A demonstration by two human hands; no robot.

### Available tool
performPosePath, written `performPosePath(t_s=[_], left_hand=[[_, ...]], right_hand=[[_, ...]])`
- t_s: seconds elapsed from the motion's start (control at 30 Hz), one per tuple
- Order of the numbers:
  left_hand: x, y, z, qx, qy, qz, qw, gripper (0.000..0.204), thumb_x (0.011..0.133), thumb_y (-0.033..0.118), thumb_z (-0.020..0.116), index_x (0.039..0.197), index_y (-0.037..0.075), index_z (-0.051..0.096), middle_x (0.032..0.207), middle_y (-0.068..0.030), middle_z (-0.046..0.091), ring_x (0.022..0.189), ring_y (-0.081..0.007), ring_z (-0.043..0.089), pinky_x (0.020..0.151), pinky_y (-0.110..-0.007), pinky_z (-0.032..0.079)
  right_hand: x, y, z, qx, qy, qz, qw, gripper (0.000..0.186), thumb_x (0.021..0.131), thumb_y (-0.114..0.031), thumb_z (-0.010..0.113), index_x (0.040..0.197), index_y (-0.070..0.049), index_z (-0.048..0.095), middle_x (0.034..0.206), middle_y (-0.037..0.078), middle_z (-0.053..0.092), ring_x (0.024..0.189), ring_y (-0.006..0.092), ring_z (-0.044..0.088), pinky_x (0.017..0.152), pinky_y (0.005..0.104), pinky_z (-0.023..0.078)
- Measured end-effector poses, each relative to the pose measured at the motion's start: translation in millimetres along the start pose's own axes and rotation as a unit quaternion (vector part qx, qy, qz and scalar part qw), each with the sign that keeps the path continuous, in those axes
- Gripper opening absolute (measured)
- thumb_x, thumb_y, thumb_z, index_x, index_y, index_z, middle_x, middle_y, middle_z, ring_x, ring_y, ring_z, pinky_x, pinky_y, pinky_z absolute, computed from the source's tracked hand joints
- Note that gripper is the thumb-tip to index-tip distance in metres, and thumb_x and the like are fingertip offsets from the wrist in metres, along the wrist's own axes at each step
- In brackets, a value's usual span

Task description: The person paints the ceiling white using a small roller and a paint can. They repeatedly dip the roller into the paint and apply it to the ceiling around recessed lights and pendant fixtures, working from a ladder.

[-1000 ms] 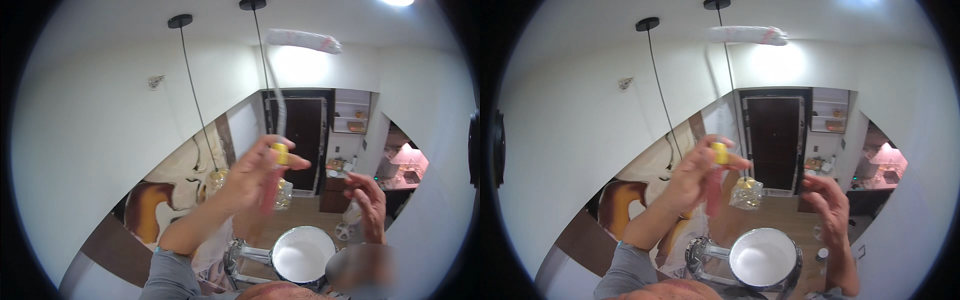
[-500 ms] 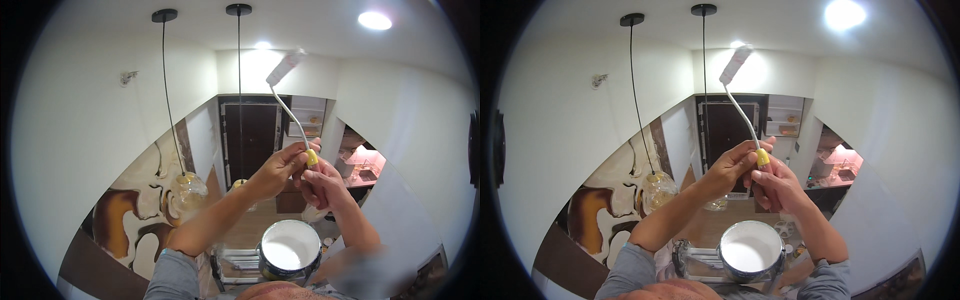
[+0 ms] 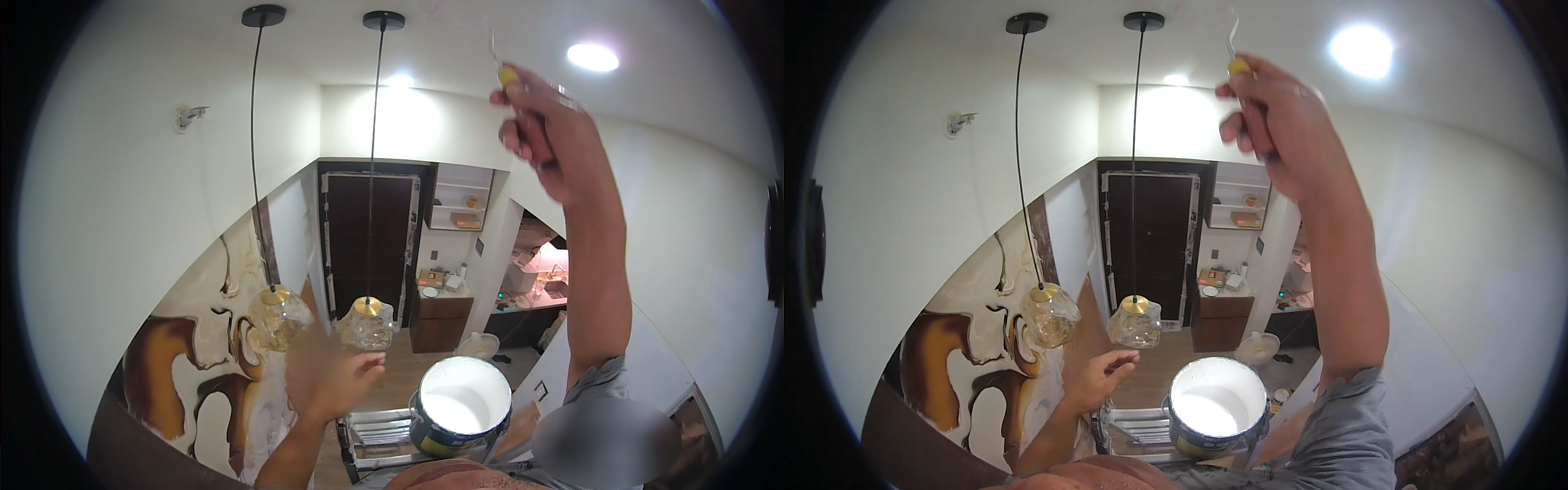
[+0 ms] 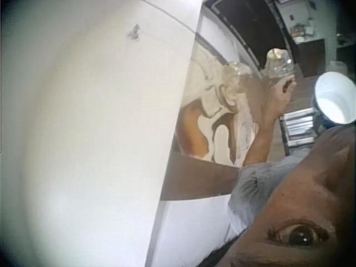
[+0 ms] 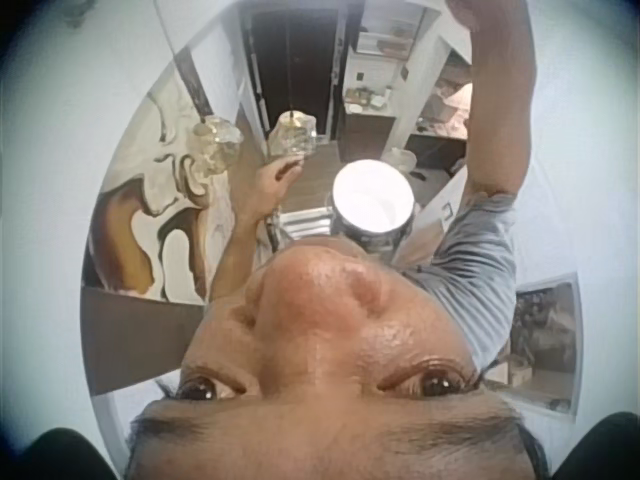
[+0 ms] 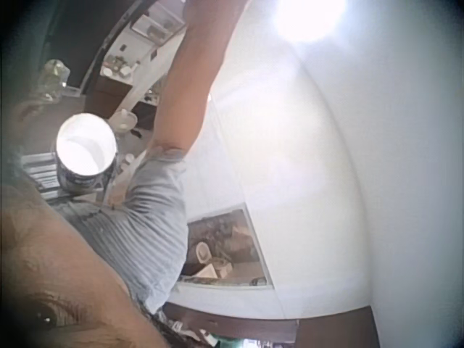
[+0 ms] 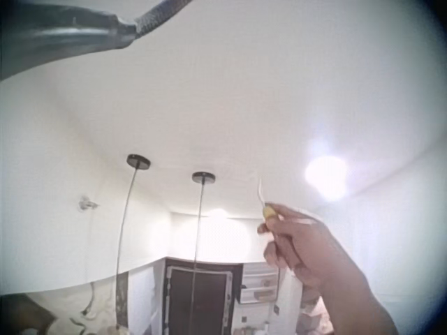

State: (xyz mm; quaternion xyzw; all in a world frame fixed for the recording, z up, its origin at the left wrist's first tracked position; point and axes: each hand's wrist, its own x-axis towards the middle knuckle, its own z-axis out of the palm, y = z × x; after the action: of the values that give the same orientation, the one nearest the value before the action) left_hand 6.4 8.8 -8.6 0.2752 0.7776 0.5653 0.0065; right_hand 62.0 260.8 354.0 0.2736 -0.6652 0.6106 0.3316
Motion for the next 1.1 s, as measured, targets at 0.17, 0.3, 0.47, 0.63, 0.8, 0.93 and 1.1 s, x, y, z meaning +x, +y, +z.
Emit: performPosePath(t_s=[0.17, 0.3, 0.47, 0.63, 0.8, 0.93, 1.1], left_hand=[[-28.4, -41.1, 9.6, -0.09, 0.039, -0.044, 0.994, 0.036, 0.104, 0.029, 0.064, 0.125, 0.001, 0.071, 0.107, -0.0112, 0.077, 0.102, -0.0189, 0.07, 0.093, -0.033, 0.053], [-42.2, -29.6, 11.2, -0.105, 0.049, -0.078, 0.99, 0.031, 0.103, 0.023, 0.066, 0.119, -0.003, 0.071, 0.098, -0.0105, 0.075, 0.088, -0.0157, 0.07, 0.083, -0.03, 0.055], [-41.2, -27.7, 11.9, -0.112, 0.052, -0.081, 0.989, 0.026, 0.102, 0.019, 0.068, 0.116, -0.002, 0.071, 0.093, -0.0073, 0.073, 0.078, -0.0132, 0.068, 0.073, -0.029, 0.054], [-40.2, -27.5, 11.8, -0.124, 0.064, -0.075, 0.987, 0.023, 0.1, 0.017, 0.071, 0.116, 0.001, 0.072, 0.086, -0.0037, 0.071, 0.073, -0.0099, 0.065, 0.068, -0.026, 0.05], [-40.9, -19.1, 12.1, -0.148, 0.083, -0.087, 0.982, 0.022, 0.098, 0.013, 0.072, 0.116, 0.0, 0.071, 0.073, 0.0011, 0.066, 0.066, -0.005, 0.06, 0.062, -0.023, 0.043], [-37.6, -21.8, 11.6, -0.142, 0.078, -0.073, 0.984, 0.022, 0.097, 0.012, 0.073, 0.116, 0.0, 0.071, 0.073, 0.0015, 0.066, 0.066, -0.0049, 0.06, 0.062, -0.023, 0.044], [-39.9, -25.7, 12.0, -0.14, 0.084, -0.076, 0.984, 0.021, 0.097, 0.01, 0.072, 0.116, 0.0, 0.071, 0.072, 0.0015, 0.066, 0.066, -0.0045, 0.06, 0.063, -0.022, 0.045]], right_hand=[[12.1, -48.6, 28.8, -0.032, 0.024, -0.036, 0.999, 0.022, 0.1, -0.012, 0.056, 0.114, 0.005, 0.062, 0.099, 0.015, 0.063, 0.071, 0.0203, 0.065, 0.063, 0.0304, 0.053], [32.5, -45.3, 34.4, -0.016, 0.002, -0.039, 0.999, 0.01, 0.099, -0.009, 0.053, 0.093, -0.001, 0.055, 0.096, 0.013, 0.058, 0.062, 0.0162, 0.059, 0.056, 0.0246, 0.048], [96.2, -3.5, 18.8, -0.004, -0.044, -0.028, 0.999, 0.011, 0.099, -0.01, 0.057, 0.095, 0.0, 0.058, 0.096, 0.013, 0.06, 0.063, 0.0143, 0.056, 0.056, 0.0241, 0.047], [139.7, 30.0, 29.0, 0.001, 0.004, 0.012, 1.0, 0.014, 0.097, -0.009, 0.062, 0.096, 0.005, 0.063, 0.097, 0.014, 0.063, 0.08, 0.0197, 0.064, 0.067, 0.0293, 0.054], [151.1, 36.1, 46.8, 0.003, 0.024, 0.022, 0.999, 0.014, 0.099, -0.007, 0.061, 0.096, 0.007, 0.061, 0.098, 0.015, 0.062, 0.081, 0.0213, 0.064, 0.07, 0.0313, 0.057], [132.2, 17.0, 54.4, 0.004, 0.031, 0.006, 0.999, 0.026, 0.096, -0.011, 0.064, 0.073, -0.001, 0.055, 0.097, 0.015, 0.064, 0.076, 0.0146, 0.059, 0.063, 0.0231, 0.051], [92.7, -25.0, 66.3, 0.013, -0.006, -0.035, 0.999, 0.016, 0.099, -0.008, 0.056, 0.084, -0.001, 0.056, 0.093, 0.014, 0.058, 0.066, 0.0146, 0.057, 0.058, 0.0239, 0.049]])
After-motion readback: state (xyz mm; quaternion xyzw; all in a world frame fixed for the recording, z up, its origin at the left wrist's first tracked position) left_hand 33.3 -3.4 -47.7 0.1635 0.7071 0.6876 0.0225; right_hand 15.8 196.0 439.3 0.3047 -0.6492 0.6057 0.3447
